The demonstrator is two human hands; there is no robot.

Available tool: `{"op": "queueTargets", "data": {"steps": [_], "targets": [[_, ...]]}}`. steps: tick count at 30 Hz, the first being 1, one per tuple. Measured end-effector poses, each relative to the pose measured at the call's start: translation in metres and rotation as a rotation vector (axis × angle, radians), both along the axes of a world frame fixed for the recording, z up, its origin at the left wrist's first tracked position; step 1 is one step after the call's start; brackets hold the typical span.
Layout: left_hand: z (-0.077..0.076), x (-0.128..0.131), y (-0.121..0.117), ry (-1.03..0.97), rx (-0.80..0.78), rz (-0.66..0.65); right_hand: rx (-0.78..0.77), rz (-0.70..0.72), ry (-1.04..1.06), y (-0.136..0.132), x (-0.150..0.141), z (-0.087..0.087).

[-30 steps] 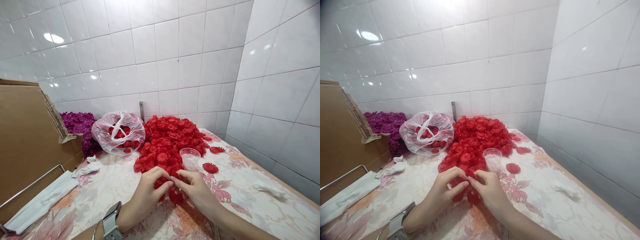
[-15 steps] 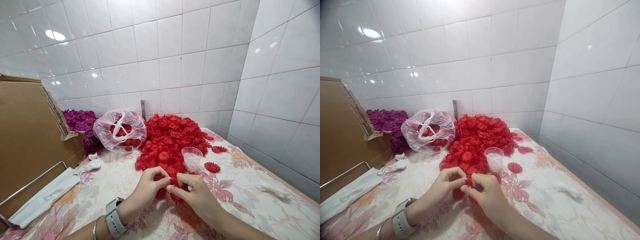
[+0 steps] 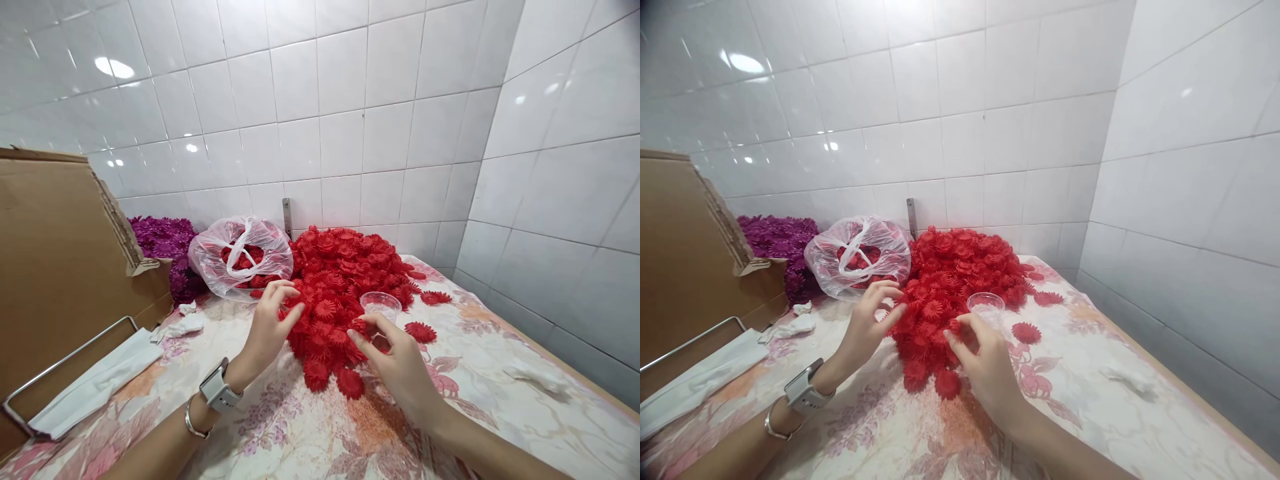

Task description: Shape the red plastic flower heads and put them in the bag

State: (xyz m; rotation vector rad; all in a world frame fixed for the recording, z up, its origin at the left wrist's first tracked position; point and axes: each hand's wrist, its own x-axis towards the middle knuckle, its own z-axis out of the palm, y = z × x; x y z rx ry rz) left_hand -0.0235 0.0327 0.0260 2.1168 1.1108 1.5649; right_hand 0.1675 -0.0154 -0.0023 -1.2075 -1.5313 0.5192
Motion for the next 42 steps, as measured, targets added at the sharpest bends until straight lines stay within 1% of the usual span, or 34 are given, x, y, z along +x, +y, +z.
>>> {"op": "queueTargets", "data": {"steps": [2, 4, 6, 11, 16, 23, 27, 30, 35, 42], "targets": [[-0.002, 0.000, 0.001, 0.176, 0.026, -0.025, -0.026, -0.032, 0.038, 0.002, 0.000, 0.000], [-0.004, -0.001, 0.002, 0.343, 0.071, 0.009, -0.037, -0.062, 0.067, 0.004, 0.000, -0.002], [-0.007, -0.002, 0.005, 0.432, 0.102, 0.061, -0.025, -0.068, 0.061, 0.007, 0.001, -0.004], [-0.013, -0.004, 0.011, 0.449, 0.096, 0.104, 0.028, -0.014, -0.021, 0.008, 0.002, -0.006], [-0.014, -0.006, 0.014, 0.434, 0.106, 0.152, 0.077, 0.000, -0.092, 0.005, 0.001, -0.002], [-0.017, -0.011, 0.022, 0.401, 0.098, 0.206, 0.043, -0.013, -0.161, 0.003, 0.003, 0.000], [-0.022, -0.014, 0.027, 0.378, 0.080, 0.225, 0.013, 0.002, -0.224, 0.005, 0.004, -0.001], [-0.028, -0.015, 0.028, 0.373, 0.064, 0.238, 0.031, 0.018, -0.266, 0.006, 0.004, -0.002], [-0.036, -0.013, 0.026, 0.398, 0.043, 0.224, 0.124, 0.084, -0.329, 0.003, 0.000, -0.003], [-0.033, -0.020, 0.027, 0.338, 0.019, 0.249, 0.182, 0.225, -0.430, -0.007, -0.011, -0.005]]}}
